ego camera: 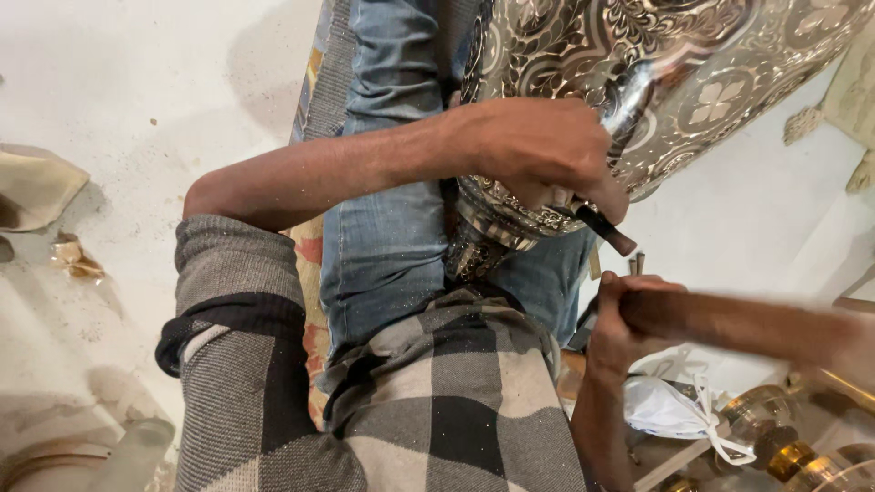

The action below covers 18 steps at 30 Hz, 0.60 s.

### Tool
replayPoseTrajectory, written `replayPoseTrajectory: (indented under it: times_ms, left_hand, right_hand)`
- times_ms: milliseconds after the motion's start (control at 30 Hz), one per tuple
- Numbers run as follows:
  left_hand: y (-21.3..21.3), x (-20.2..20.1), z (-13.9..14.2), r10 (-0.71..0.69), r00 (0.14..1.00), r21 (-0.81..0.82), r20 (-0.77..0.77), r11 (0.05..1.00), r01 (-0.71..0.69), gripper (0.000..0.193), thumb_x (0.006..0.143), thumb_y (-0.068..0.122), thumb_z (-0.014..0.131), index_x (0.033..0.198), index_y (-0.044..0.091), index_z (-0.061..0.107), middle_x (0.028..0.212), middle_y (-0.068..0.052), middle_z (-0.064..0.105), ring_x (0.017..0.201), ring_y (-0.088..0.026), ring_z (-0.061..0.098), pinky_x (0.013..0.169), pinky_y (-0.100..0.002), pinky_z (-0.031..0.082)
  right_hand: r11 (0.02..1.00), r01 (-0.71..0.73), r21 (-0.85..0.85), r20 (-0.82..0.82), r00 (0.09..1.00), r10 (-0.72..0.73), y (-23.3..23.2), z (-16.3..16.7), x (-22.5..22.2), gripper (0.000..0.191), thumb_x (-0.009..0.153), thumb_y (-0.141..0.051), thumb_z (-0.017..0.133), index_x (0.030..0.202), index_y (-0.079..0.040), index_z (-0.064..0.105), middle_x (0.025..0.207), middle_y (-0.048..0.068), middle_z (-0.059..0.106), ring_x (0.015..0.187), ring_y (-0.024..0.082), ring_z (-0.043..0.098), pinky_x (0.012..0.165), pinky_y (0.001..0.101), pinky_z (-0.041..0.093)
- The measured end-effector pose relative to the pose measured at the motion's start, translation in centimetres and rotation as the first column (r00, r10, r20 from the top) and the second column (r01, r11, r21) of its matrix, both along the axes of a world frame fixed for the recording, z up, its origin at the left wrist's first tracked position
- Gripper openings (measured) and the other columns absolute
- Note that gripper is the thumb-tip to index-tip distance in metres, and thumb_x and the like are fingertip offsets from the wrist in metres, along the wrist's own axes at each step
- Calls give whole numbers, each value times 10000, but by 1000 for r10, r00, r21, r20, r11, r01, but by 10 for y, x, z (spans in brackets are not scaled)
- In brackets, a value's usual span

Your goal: The person holds a metal vase on their lap and uses a chisel and wooden mallet to engrave floral patterns into the surface. They repeatedly tap the chisel to shape the design, adjusting the chisel position as they work.

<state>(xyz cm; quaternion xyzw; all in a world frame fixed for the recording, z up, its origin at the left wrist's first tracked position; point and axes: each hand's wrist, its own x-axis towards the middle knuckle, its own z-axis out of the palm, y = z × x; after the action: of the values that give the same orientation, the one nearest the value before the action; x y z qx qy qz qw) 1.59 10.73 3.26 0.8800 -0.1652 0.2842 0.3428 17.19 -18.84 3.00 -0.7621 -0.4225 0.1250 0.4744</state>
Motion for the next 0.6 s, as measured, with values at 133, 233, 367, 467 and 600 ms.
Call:
replayPoseTrajectory:
  times_ms: [133, 233, 367, 467, 600]
  left_hand:
    - [-1, 0, 5, 18, 988, 54, -155, 998, -10, 449, 612, -92, 687, 1015, 106, 667, 552, -75, 566, 514, -280, 603, 387, -396, 436]
    - [-1, 2, 7, -11, 1000, -13, 5, 1000, 11, 356, 720, -107, 704, 982, 132, 671, 607, -31, 594, 581, -229, 637, 400, -389, 423]
    - [-2, 2, 6, 4, 997, 83, -73, 997, 3, 425, 608, -98, 697, 967, 128, 679, 533, -47, 542, 506, -258, 577, 369, -397, 400]
    - [-4, 2, 4, 12, 996, 63, -90, 998, -6, 406, 654, -133, 678, 973, 117, 668, 540, -27, 522, 498, -207, 562, 366, -365, 383]
    - [-2, 7, -1, 33, 996, 134, -80, 991, -22, 363, 666, -134, 672, 937, 105, 644, 533, -21, 499, 488, -192, 529, 369, -333, 365]
  right_hand:
    - [992, 45, -121, 12, 999, -43, -1, 0, 0, 299, 888, 178, 782, 1053, 8, 600, 975, 91, 671, 807, 147, 649, 790, 329, 563]
    - [991, 71, 114, -267, 963, -38, 1, 2, -7, 344, 874, 108, 776, 1052, -55, 530, 936, 48, 671, 756, 125, 644, 706, 295, 568]
    - [996, 74, -48, 29, 997, -73, 3, 5, -14, 292, 893, 144, 796, 1027, 11, 575, 925, 66, 654, 833, 147, 631, 801, 310, 558]
    - [999, 33, 30, -31, 999, -32, 5, 7, -15, 286, 887, 125, 799, 1021, 12, 574, 939, 52, 660, 849, 142, 628, 835, 301, 551]
    - [990, 46, -133, 253, 967, -11, 8, 11, -11, 256, 858, 155, 814, 904, 24, 598, 761, 56, 589, 645, 150, 528, 679, 300, 485]
